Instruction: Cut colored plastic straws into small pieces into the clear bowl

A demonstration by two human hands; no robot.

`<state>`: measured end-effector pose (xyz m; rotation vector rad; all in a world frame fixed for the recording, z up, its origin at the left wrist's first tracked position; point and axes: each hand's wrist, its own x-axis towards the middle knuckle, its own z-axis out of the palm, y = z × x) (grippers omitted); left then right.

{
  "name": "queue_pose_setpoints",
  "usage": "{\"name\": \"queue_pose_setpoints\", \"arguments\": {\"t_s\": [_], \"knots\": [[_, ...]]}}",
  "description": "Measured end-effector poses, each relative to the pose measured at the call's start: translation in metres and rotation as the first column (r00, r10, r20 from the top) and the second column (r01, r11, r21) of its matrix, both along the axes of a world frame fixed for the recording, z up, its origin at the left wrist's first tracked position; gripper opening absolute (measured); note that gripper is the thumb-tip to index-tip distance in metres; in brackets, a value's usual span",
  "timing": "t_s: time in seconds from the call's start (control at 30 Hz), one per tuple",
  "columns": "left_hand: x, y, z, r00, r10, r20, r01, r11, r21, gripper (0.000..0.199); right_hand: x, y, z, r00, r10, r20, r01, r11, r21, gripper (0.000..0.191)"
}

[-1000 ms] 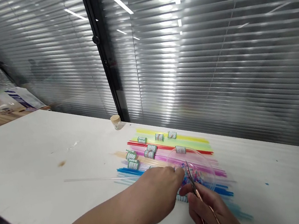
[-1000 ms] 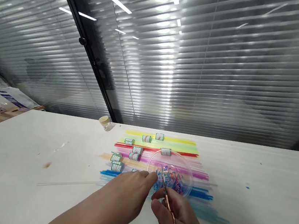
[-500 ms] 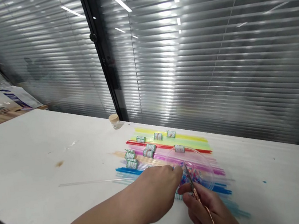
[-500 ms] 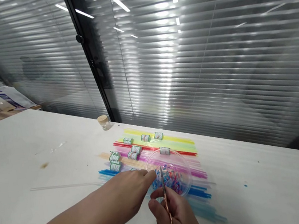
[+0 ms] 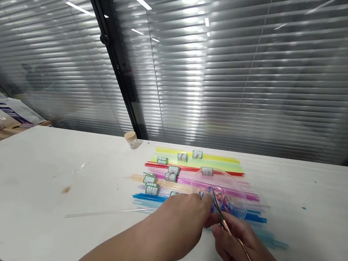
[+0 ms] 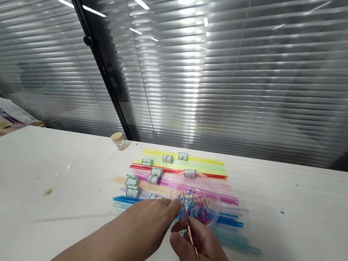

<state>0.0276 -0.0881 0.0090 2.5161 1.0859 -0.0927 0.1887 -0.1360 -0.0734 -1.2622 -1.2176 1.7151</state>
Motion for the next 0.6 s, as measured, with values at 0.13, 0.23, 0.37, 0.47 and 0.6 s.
{"name": "queue_pose_setpoints", "arguments": {"t_s": [0.13, 0.23, 0.37, 0.47, 0.6], "knots": [[0.0013, -0.0008, -0.0029, 1.0, 0.011, 0.002, -0.011, 1.0, 0.021, 0.017, 0.0015, -0.0001, 0.0004, 1.0, 0.015, 0.012, -0.015, 0.999, 0.05, 0.074], [0.0014, -0.0014, -0.0055, 1.0, 0.011, 0.018, -0.012, 0.999, 0.031, 0.016, 0.0029, 0.0005, -0.0022, 0.999, 0.047, 0.007, -0.047, 0.997, 0.058, 0.073], [0.0014, -0.0017, -0.0053, 0.999, 0.001, 0.042, -0.001, 1.0, 0.011, 0.015, 0.0031, 0.0021, -0.0069, 0.998, 0.057, -0.013, -0.056, 0.997, 0.055, 0.073], [0.0021, -0.0017, -0.004, 0.999, 0.0, 0.04, 0.001, 1.0, -0.014, 0.017, 0.002, 0.0034, -0.0074, 0.998, 0.053, -0.019, -0.052, 0.997, 0.053, 0.071], [0.0009, -0.0007, -0.0046, 0.999, 0.029, 0.039, -0.029, 1.0, -0.005, 0.019, 0.0011, 0.005, -0.0049, 0.999, 0.019, -0.028, -0.019, 1.0, 0.018, 0.071]]}}
